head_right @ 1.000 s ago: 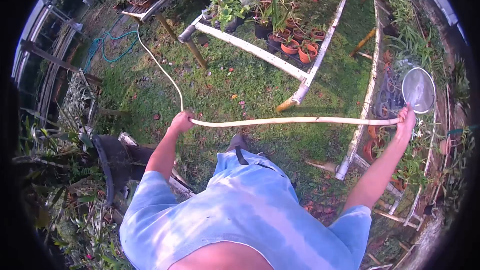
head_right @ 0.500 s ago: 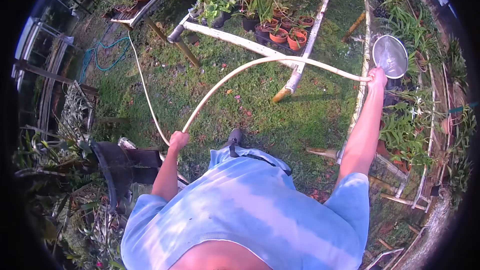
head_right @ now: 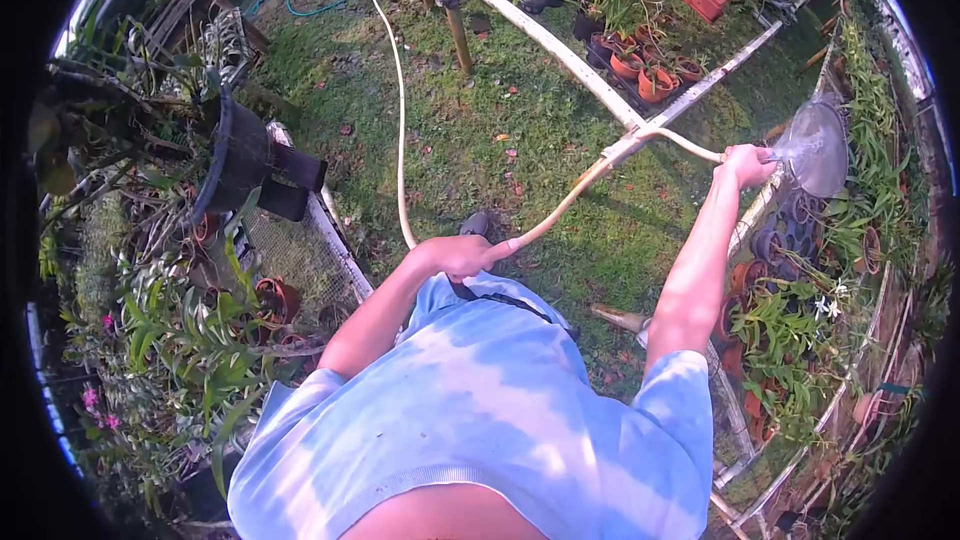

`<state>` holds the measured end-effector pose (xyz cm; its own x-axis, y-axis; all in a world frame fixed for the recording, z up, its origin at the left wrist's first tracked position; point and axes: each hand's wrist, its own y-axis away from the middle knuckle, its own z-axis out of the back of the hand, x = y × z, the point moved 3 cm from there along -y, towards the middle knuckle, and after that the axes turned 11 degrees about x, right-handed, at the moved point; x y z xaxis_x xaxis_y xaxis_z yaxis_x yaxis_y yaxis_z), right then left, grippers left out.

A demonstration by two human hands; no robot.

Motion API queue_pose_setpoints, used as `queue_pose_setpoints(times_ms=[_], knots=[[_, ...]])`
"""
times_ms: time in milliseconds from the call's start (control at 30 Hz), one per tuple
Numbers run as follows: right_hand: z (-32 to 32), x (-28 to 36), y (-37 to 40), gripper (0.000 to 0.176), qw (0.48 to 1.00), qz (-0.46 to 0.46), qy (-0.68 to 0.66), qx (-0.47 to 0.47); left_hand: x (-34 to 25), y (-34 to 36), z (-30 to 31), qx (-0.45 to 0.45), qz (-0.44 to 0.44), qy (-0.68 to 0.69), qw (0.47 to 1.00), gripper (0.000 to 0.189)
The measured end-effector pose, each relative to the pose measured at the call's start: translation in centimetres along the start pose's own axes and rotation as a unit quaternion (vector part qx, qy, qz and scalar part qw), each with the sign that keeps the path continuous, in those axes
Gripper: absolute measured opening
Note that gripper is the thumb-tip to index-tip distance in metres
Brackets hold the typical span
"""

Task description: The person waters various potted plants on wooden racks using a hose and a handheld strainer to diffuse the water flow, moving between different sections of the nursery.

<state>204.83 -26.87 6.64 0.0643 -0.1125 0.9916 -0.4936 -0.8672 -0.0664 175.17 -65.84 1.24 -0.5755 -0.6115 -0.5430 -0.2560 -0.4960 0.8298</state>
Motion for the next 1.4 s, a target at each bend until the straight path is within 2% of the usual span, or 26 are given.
queue_pose_setpoints(times_ms=[133, 200, 267, 333, 400, 467, 533, 633, 667, 700, 733, 767, 800, 833, 867, 933, 1000, 1033, 1133, 1200, 1267, 1300, 1400], knots=[[3.3, 1.5, -0.8, 0.034, 0.998, 0.024, 0.055, -0.022, -3.2, -0.9, -0.4, -0.05, -0.088, -0.184, 0.978, 0.079], [5.2, 2.4, -1.7, 0.033, 0.995, 0.032, 0.094, -0.008, -5.8, -1.8, -0.8, 0.063, -0.053, -0.198, 0.977, 0.076], [7.2, 2.7, -3.8, 0.038, 0.992, 0.023, 0.125, 0.008, -8.6, -2.6, -2.7, 0.109, -0.073, -0.195, 0.972, 0.074], [9.3, 2.2, -6.4, 0.033, 0.987, 0.053, 0.148, 0.025, -10.3, -3.3, -5.0, 0.144, -0.139, -0.157, 0.967, 0.07], [10.8, 3.7, -5.6, 0.03, 0.986, 0.043, 0.164, 0.002, -10.7, -5.7, -5.1, 0.111, -0.15, -0.204, 0.961, 0.065], [13.2, 1.6, -8.6, 0.027, 0.989, -0.002, 0.147, -0.006, -11.3, -7.1, -4.0, 0.061, -0.167, -0.278, 0.944, 0.063], [14.4, 1.7, -8.3, 0.028, 0.996, -0.03, 0.089, 0.003, -11.4, -5.1, -0.4, -0.022, -0.11, -0.283, 0.953, 0.062], [15.3, 1.4, -7.7, 0.027, 0.998, -0.022, 0.06, 0.011, -6.3, -8.3, 6.3, -0.061, -0.02, -0.286, 0.956, 0.065], [15.3, 1.9, -7.1, 0.026, 0.998, -0.047, 0.029, 0.014, -5.2, -6.4, 8.6, -0.07, -0.018, -0.255, 0.964, 0.066], [15.2, 2.7, -6.2, 0.024, 0.998, -0.058, -0.006, 0.025, -2.0, -7.4, 11.3, -0.091, 0.026, -0.265, 0.96, 0.068], [15.4, 2.4, -6.7, 0.022, 0.998, -0.053, 0.003, 0.013, 1.4, -8.4, 13.7, -0.117, 0.004, -0.244, 0.963, 0.068], [15.7, 1.3, -8.0, 0.021, 0.995, -0.059, -0.071, 0.028, 5.7, -10.1, 16.3, -0.143, 0.049, -0.254, 0.955, 0.068], [14.7, 2.7, -6.2, 0.021, 0.996, -0.071, -0.055, 0.019, 12.0, -13.7, 19.4, -0.162, 0.051, -0.279, 0.945, 0.068], [14.4, 2.2, -6.1, 0.022, 0.994, -0.08, -0.073, 0.021, 14.2, -13.7, 20.9, -0.203, 0.017, -0.244, 0.948, 0.069], [13.7, 2.2, -5.4, 0.021, 0.993, -0.085, -0.084, 0.013, 18.2, -15.8, 22.8, -0.173, 0.049, -0.256, 0.95, 0.069], [11.8, 2.1, -4.2, 0.019, 0.983, -0.113, -0.144, 0.018, 20.4, -16.3, 24.0, -0.105, 0.117, -0.232, 0.96, 0.066], [10.4, 1.1, -3.7, 0.018, 0.971, -0.129, -0.193, 0.059, 22.0, -19.2, 25.0, -0.187, 0.06, -0.221, 0.955, 0.061], [9.5, 0.6, -3.3, 0.018, 0.97, -0.121, -0.204, 0.054, 21.9, -20.8, 25.7, -0.189, 0.04, -0.202, 0.96, 0.057], [6.6, 0.6, -1.0, 0.021, 0.961, -0.113, -0.251, 0.027, 18.0, -22.9, 25.9, -0.154, -0.05, -0.094, 0.982, 0.039], [5.1, 1.1, 0.9, 0.021, 0.945, -0.14, -0.296, 0.015, 15.9, -26.0, 26.4, -0.15, -0.123, -0.075, 0.978, 0.038], [4.1, 1.5, 2.5, 0.022, 0.933, -0.145, -0.33, 0.019, 12.8, -27.6, 26.7, -0.122, -0.172, 0.037, 0.977, 0.033], [3.9, 1.6, 3.0, 0.022, 0.928, -0.145, -0.341, 0.026, 10.3, -27.1, 26.5, -0.117, -0.214, 0.155, 0.957, 0.021], [4.6, 1.2, 3.5, 0.023, 0.914, -0.146, -0.376, 0.044, 4.8, -27.1, 29.1, -0.094, -0.32, 0.327, 0.884, 0.016]])
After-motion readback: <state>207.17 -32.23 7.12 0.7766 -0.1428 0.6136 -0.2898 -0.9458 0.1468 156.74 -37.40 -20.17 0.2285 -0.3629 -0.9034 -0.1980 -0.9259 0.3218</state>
